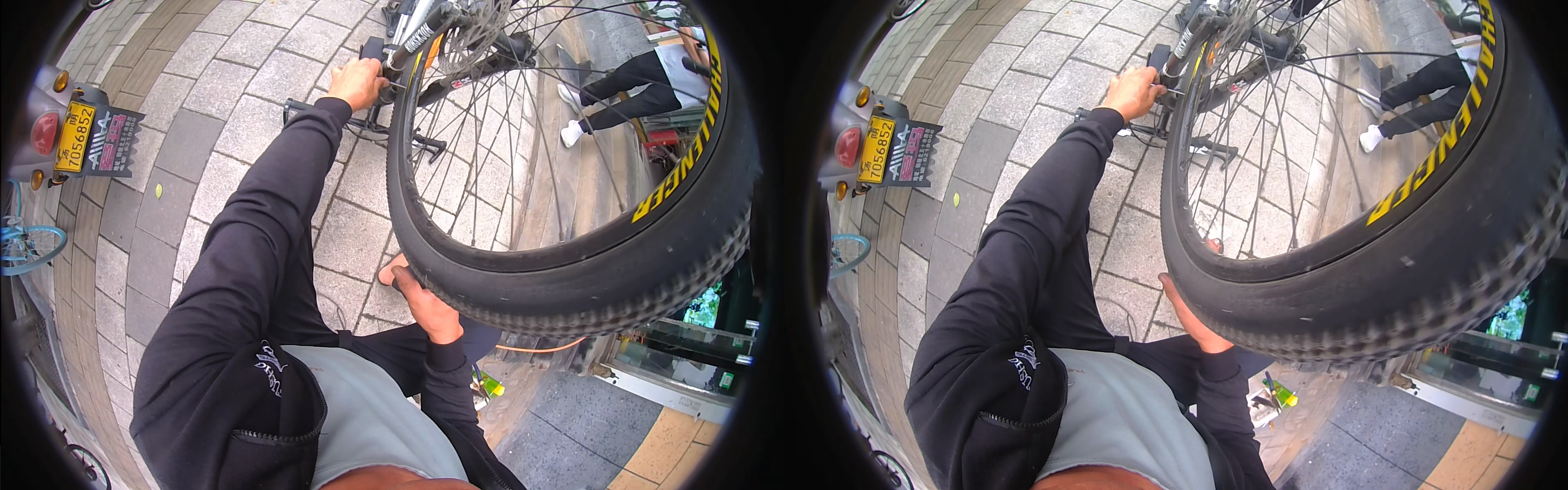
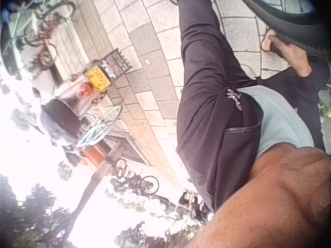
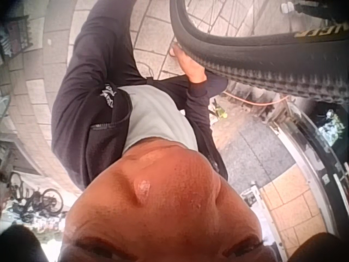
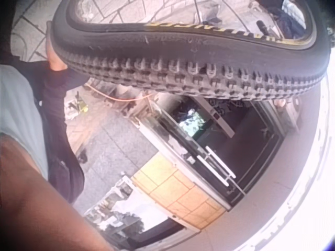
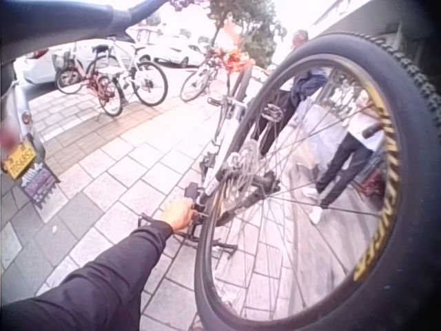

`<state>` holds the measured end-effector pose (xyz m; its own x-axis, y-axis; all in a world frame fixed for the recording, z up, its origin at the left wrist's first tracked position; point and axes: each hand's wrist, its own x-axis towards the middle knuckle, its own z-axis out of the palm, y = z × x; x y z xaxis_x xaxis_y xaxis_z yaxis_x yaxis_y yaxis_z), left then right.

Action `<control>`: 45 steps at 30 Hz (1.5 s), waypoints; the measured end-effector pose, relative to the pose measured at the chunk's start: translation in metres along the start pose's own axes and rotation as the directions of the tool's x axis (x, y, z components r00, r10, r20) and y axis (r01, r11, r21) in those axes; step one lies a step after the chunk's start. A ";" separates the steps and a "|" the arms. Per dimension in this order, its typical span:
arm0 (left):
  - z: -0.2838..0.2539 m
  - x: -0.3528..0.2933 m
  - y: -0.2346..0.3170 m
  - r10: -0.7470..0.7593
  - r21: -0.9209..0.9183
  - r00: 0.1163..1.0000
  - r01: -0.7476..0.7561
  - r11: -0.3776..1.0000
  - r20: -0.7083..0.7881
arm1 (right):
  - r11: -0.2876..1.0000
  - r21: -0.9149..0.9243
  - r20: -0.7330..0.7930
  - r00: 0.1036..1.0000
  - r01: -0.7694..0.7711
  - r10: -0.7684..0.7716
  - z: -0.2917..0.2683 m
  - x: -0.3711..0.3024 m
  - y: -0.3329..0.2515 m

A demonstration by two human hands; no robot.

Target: The person uses a red tire lever to pry the tire bead off the rim of a bicycle wheel. They rotate the wheel and repeat the prying action around the circumference to loosen the tire from the rim.

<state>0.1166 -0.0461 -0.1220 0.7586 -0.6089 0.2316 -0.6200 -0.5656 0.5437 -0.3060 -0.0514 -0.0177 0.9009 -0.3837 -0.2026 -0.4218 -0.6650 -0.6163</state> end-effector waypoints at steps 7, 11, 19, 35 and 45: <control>0.002 0.001 -0.001 0.006 0.003 1.000 -0.006 1.000 -0.001 | 0.993 0.097 0.031 0.997 0.066 -0.069 -0.012 -0.007 -0.003; 0.002 0.001 -0.002 0.017 0.007 1.000 -0.017 1.000 -0.008 | 0.948 0.192 -0.123 0.965 0.252 -0.232 -0.020 -0.008 -0.017; 0.002 0.001 -0.002 0.006 0.013 1.000 -0.007 1.000 0.017 | 0.874 0.269 -0.401 0.872 0.404 -0.280 -0.028 -0.020 -0.035; 0.003 0.001 -0.003 0.003 0.007 1.000 -0.003 1.000 0.010 | 0.775 0.345 -0.768 0.634 0.530 -0.092 -0.024 -0.035 -0.057; -0.001 0.001 -0.001 -0.014 -0.002 0.999 0.014 1.000 0.029 | 0.882 0.255 -0.571 0.798 0.396 -0.193 -0.013 -0.022 -0.048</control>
<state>0.1176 -0.0456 -0.1217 0.7610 -0.6170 0.2004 -0.6090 -0.5730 0.5484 -0.3068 -0.0196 0.0257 0.7421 -0.5434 0.3924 0.0109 -0.5755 -0.8177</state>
